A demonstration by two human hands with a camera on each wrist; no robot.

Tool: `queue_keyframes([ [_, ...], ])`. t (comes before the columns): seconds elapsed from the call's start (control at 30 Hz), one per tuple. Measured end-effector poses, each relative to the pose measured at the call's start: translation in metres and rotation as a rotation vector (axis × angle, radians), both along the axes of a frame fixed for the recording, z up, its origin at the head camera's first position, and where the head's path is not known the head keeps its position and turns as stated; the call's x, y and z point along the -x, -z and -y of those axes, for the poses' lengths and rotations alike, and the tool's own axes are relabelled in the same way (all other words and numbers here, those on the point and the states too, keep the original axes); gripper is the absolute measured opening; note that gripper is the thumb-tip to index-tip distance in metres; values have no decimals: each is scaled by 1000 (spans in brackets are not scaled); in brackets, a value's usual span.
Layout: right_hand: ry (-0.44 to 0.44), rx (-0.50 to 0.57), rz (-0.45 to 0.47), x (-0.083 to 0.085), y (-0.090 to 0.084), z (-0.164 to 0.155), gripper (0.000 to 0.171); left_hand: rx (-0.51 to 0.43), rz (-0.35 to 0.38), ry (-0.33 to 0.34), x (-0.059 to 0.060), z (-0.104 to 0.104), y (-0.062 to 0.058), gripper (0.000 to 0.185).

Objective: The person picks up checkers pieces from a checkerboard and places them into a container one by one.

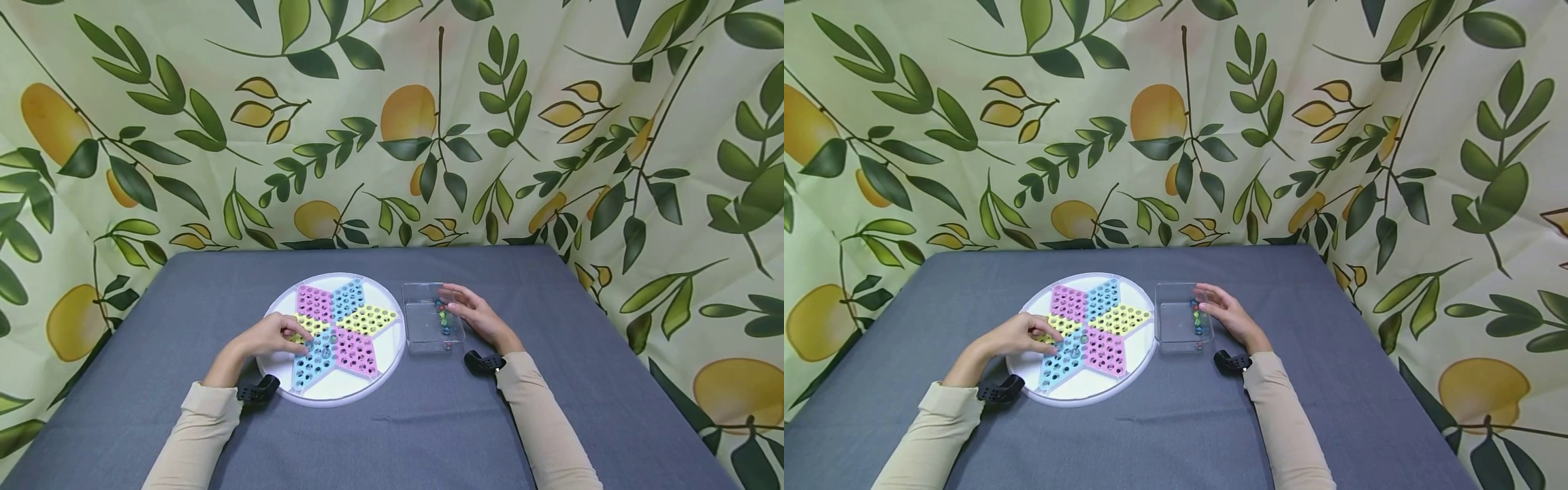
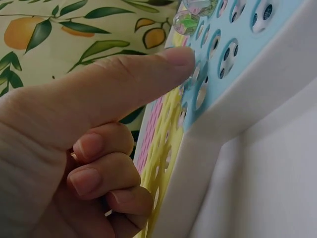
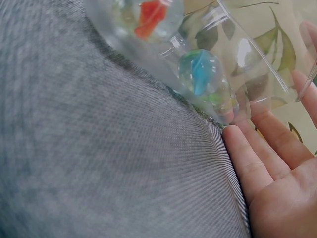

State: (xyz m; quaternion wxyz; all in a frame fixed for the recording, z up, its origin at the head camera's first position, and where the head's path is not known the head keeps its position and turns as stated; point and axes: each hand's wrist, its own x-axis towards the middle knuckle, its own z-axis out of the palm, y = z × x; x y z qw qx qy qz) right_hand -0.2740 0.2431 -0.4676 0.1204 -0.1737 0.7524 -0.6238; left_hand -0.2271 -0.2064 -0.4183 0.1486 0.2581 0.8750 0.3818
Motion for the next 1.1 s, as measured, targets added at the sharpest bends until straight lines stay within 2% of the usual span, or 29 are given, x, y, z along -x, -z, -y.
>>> queue_keyframes([
  [0.37,-4,15,3,1,1,0,56,-25,-18,-47,4,-5,-3,25],
  [0.73,14,-34,3,-2,-2,0,55,-34,-25,-114,7,-16,-10,28],
  [0.93,9,-38,-3,-1,-1,0,55,-54,-66,-120,8,-26,-11,26],
  [1.1,3,-36,-10,0,0,0,57,-90,-71,-121,10,-38,-12,26],
])
